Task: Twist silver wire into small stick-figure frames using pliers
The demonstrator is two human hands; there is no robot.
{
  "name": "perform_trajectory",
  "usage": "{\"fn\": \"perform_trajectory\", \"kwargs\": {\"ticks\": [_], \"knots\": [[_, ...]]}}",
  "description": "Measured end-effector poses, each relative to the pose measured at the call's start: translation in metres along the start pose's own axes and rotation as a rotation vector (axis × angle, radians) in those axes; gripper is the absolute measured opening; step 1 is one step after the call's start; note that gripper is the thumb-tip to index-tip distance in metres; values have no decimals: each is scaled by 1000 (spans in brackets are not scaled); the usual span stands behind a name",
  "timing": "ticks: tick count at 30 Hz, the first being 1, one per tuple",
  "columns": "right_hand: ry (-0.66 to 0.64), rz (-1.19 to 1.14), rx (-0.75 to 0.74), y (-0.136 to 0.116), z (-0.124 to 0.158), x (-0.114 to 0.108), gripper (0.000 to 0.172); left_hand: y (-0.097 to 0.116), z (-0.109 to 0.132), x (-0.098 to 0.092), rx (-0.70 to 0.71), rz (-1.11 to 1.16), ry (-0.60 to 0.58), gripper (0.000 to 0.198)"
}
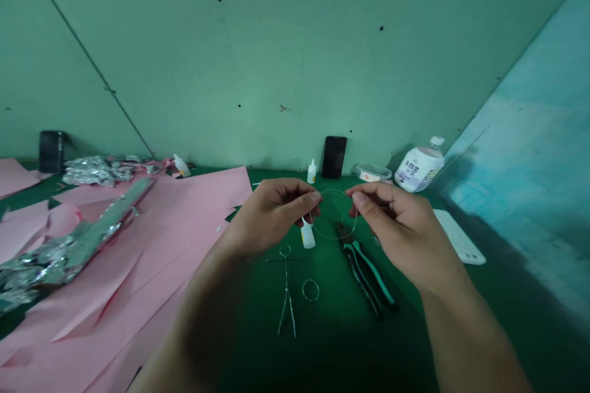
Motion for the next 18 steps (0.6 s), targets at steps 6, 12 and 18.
{"fn": "perform_trajectory", "kwargs": {"ticks": [6, 12, 18], "knots": [[114, 127, -196, -14, 9, -8, 21, 5, 2, 6, 25, -73, -38, 23], [213, 386, -530, -30, 19, 1, 15, 3, 2, 16, 33, -140, -52, 23], [256, 560, -572, -29, 19, 5, 17, 6, 2, 16, 92, -293, 33, 21]]}}
Point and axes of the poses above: each hand's wrist, its own z-axis away from the middle knuckle, its own x-axis out of the palm, y = z × x, the point moved 7 cm from there along -z, towards the middle knuckle, and after that the axes turned 7 degrees about x, right-handed, at the moved point
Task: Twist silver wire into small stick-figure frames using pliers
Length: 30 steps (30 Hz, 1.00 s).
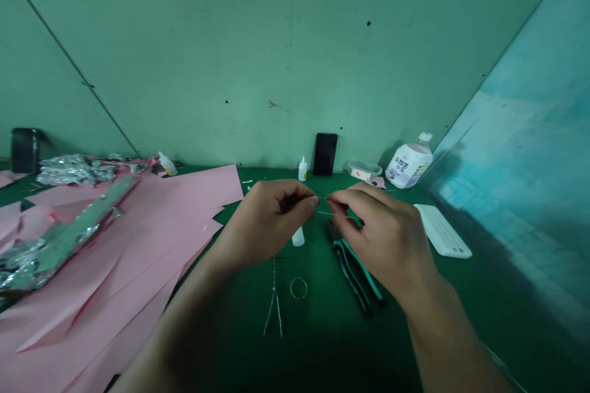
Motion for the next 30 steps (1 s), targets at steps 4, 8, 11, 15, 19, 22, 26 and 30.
{"fn": "perform_trajectory", "kwargs": {"ticks": [4, 8, 11, 15, 19, 22, 26, 30], "knots": [[-25, -6, 3, 1, 1, 2, 18, 16, 1, -4, 190, -262, 86, 14], [-22, -36, 10, 0, 0, 0, 15, 30, 5, -1, 361, -488, 139, 15], [17, -82, 16, -1, 0, -3, 12, 31, 7, -1, 394, -555, 186, 17], [69, -107, 47, 0, 0, -6, 8, 33, 11, -1, 411, -591, 258, 18], [103, -115, 62, 3, 0, -7, 6, 34, 10, -5, 380, -597, 302, 20], [102, -105, 66, 4, -1, -5, 5, 34, 9, -8, 350, -586, 302, 21], [96, -81, 51, 3, -1, -4, 8, 29, 7, -7, 332, -571, 243, 18], [69, -81, 37, 1, -1, -3, 9, 30, 8, -4, 448, -571, 251, 17]]}}
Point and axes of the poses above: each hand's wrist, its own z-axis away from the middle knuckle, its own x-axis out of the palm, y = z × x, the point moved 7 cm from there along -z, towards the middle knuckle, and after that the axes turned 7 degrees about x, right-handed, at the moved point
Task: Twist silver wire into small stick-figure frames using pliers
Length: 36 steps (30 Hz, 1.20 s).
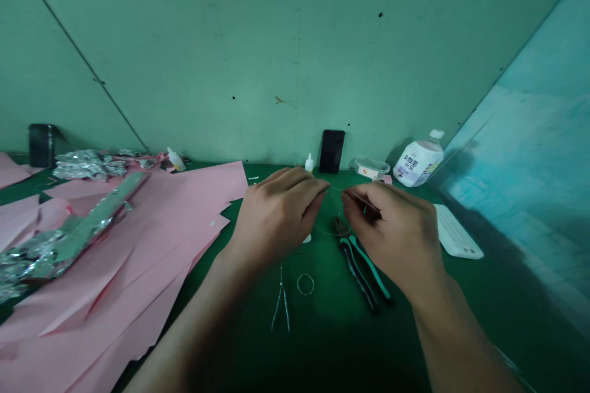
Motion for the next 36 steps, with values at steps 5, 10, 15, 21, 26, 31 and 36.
{"fn": "perform_trajectory", "kwargs": {"ticks": [5, 10, 15, 21, 26, 31, 36], "knots": [[-16, -24, -18, -1, 0, 1, 8, 1, 0, 3, 64, 4, -9, 17], [-66, -61, -33, 2, -2, 1, 7, 4, -2, -1, 103, 38, -11, 16], [-96, -76, -41, 6, -2, 1, 8, 4, -3, -2, 78, 106, -8, 17], [-204, -179, 63, 13, -1, 6, 7, -2, -3, 2, 11, 185, -45, 17], [-540, -676, 472, 32, 8, 22, 15, 10, -4, -11, 57, 134, 36, 16], [-795, -1339, 700, 18, 21, 39, 19, 24, 2, -29, -61, 97, 87, 11], [-931, -1478, 665, -11, 28, 49, 23, 31, 21, -50, -258, 54, 86, 10]]}}
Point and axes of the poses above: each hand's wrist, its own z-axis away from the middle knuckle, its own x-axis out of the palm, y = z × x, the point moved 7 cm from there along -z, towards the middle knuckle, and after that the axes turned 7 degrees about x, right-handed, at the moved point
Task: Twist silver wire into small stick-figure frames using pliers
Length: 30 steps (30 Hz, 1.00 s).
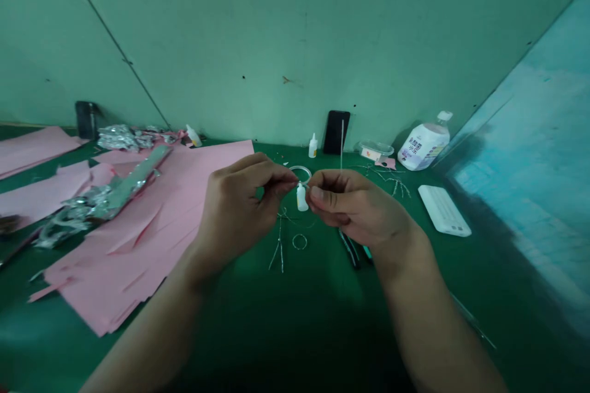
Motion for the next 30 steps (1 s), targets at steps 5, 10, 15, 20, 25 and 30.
{"fn": "perform_trajectory", "kwargs": {"ticks": [5, 10, 15, 20, 25, 30], "knots": [[317, 560, -101, -17, 12, -2, 35, -31, 55, -11, -357, -27, -104, 11], [512, 464, -23, 10, 36, -36, 36, -85, 158, 17, -710, -70, -504, 21], [333, -162, 174, 105, 43, -40, 38, -65, 177, 15, -595, -358, -396, 31], [252, -46, 126, 150, 48, -8, 49, 33, 185, 70, -693, 228, -424, 49], [78, 258, 52, 146, 53, 1, 60, 61, 206, 103, -884, 405, -412, 41], [781, 1156, -86, 107, 70, -68, 48, 41, 217, 90, -1018, 639, -294, 42]]}}
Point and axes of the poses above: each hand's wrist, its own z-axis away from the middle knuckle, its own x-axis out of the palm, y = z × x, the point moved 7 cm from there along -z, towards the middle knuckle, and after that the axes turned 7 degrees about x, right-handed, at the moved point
